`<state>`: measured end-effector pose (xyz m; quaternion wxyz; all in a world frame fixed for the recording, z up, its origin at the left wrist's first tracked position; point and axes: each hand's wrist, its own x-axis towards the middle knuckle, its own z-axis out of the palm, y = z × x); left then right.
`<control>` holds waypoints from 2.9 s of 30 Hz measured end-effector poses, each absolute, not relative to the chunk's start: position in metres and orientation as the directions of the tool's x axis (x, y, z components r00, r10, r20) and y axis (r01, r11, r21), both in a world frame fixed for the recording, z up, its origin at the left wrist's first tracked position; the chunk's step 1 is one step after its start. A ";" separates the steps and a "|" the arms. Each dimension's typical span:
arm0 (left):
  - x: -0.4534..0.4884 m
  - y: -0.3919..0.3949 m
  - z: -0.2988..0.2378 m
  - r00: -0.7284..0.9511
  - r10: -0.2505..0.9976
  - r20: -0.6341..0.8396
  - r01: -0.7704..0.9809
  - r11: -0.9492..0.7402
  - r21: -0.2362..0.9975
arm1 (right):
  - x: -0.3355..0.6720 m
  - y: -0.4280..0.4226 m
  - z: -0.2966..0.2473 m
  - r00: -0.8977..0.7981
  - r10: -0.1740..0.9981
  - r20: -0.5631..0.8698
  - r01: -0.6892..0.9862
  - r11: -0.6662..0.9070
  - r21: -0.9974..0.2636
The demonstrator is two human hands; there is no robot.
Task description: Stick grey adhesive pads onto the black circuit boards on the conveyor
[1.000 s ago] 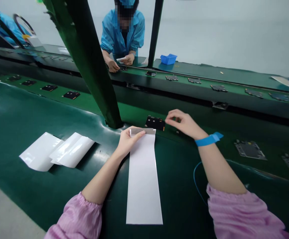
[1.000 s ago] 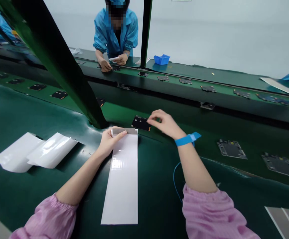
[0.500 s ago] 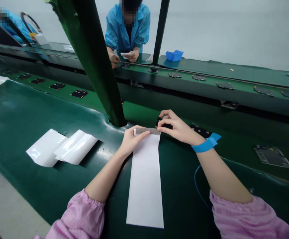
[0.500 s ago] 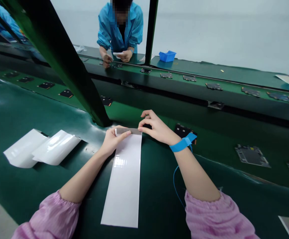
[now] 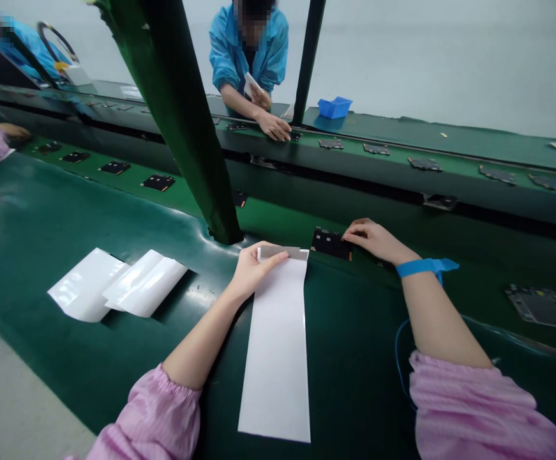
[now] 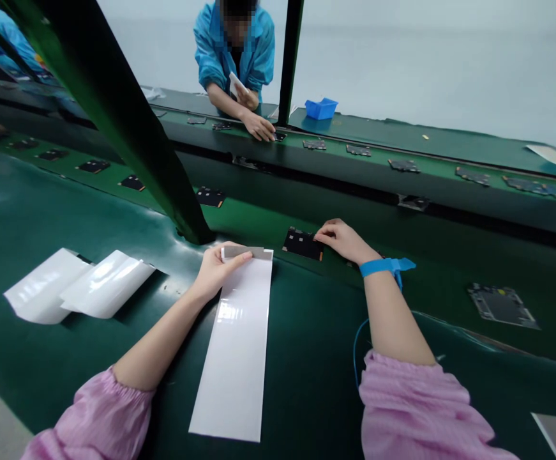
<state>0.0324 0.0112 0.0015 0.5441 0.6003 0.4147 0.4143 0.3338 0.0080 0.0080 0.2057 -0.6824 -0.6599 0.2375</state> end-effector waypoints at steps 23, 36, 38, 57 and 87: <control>0.033 0.010 0.004 0.319 0.946 0.053 0.041 -0.069 0.997 | 0.336 -0.007 0.036 0.270 0.962 0.038 0.741 -0.182 -0.646; 0.033 0.011 0.003 0.330 0.943 0.031 -0.013 -0.029 1.000 | 0.229 -0.008 0.051 -0.249 0.948 0.198 0.719 0.318 -0.618; 0.033 0.011 0.003 0.335 0.942 0.017 -0.031 -0.007 0.999 | 0.229 -0.009 0.049 -0.260 0.943 0.207 0.721 0.332 -0.609; 0.029 0.014 -0.002 0.427 0.904 0.035 -0.114 0.016 0.993 | 0.243 0.167 -0.002 -0.177 0.984 -0.015 0.862 0.148 -0.484; 0.032 0.015 0.002 0.344 0.932 0.115 0.130 -0.169 0.977 | 0.424 -0.159 0.023 0.975 0.218 0.041 0.222 -0.956 -0.191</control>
